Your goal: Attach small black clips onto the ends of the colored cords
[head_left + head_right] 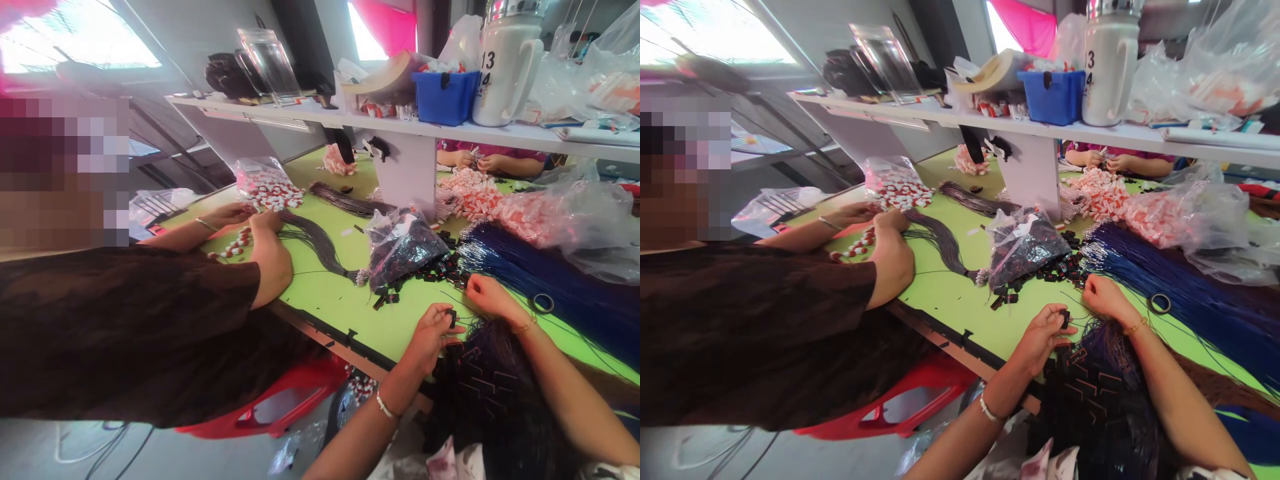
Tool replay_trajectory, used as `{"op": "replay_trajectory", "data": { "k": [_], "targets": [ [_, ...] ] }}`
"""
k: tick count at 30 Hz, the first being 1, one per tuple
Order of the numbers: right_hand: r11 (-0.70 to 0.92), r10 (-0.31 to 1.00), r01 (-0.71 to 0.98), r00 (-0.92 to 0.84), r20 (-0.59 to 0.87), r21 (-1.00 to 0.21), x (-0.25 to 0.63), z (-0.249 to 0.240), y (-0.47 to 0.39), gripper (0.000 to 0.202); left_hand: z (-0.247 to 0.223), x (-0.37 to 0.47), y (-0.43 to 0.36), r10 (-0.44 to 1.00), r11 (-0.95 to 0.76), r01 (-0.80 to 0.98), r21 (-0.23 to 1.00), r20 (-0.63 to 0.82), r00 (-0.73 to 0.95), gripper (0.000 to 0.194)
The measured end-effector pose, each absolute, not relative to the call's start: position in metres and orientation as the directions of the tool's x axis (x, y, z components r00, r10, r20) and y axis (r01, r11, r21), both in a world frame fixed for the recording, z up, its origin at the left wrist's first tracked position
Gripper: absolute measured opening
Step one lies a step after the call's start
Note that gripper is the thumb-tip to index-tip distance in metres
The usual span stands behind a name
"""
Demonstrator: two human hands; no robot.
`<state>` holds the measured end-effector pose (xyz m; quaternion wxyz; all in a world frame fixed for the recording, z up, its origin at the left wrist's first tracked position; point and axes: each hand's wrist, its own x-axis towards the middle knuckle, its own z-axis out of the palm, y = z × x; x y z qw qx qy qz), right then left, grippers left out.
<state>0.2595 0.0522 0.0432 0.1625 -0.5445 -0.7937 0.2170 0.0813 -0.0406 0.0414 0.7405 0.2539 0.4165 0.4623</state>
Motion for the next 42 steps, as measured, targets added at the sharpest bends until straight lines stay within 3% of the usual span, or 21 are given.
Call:
{"op": "replay_trajectory", "data": {
  "k": [4,9,23,34,42],
  "targets": [
    [0.285,0.918,0.53,-0.391,0.069,-0.799,0.244,0.057,0.043,0.015,0.039,0.083,-0.041,0.911,0.411,-0.511,0.755,-0.365,0.193,0.037],
    [0.171,0.918,0.422,-0.396,-0.011,-0.89,0.23,0.065,0.026,0.014,0.037,0.084,-0.04,0.893,0.445,-0.553,0.705,-0.398,0.211,0.033],
    [0.208,0.93,0.521,-0.368,0.001,-0.828,0.233,0.054,0.005,0.008,0.033,0.081,-0.038,0.893,0.444,-0.606,0.66,-0.383,0.236,0.03],
    [0.216,0.946,0.622,-0.325,0.003,-0.752,0.229,0.055,0.001,0.011,0.034,0.081,-0.039,0.916,0.395,-0.595,0.7,-0.354,0.19,0.033],
    [0.411,0.876,0.607,-0.469,0.111,-0.68,0.231,0.06,0.001,0.009,0.032,0.081,-0.038,0.924,0.375,-0.524,0.765,-0.357,0.141,0.038]
  ]
}}
